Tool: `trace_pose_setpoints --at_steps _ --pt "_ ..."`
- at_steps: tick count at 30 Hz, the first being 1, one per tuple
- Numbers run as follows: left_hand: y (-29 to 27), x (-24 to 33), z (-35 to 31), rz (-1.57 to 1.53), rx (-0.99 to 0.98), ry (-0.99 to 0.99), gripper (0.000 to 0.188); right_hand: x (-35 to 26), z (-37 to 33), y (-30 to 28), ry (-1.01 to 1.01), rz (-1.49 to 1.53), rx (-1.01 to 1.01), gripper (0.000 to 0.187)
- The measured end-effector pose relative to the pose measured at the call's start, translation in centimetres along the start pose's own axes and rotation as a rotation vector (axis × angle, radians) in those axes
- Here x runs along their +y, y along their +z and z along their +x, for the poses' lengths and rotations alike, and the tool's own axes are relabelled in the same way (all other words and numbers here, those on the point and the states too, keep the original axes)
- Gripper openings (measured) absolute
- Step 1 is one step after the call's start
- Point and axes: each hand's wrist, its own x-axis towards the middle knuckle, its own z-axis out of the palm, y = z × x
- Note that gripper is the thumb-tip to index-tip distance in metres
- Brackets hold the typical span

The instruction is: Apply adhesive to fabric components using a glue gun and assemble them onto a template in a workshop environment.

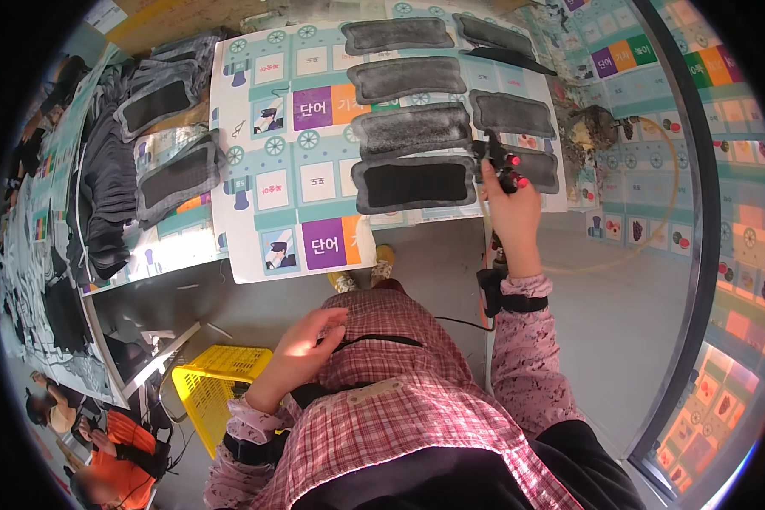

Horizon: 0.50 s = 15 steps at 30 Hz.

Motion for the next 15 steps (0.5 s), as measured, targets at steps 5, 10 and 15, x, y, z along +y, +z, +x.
trace_pose_setpoints --at_steps 5,10,15 --pt "-0.1 1.4 0.6 0.040 -0.038 -0.027 0.033 -4.1 -4.6 2.2 -0.108 -0.019 -0.218 0.046" --pt "-0.3 1.3 0.5 0.067 -0.037 -0.014 0.033 -4.3 -4.2 0.9 -0.070 -0.082 -0.182 0.046" --pt "-0.2 1.4 0.4 0.029 -0.028 -0.008 0.033 -0.3 -0.4 -1.6 0.121 -0.102 -0.055 0.047"
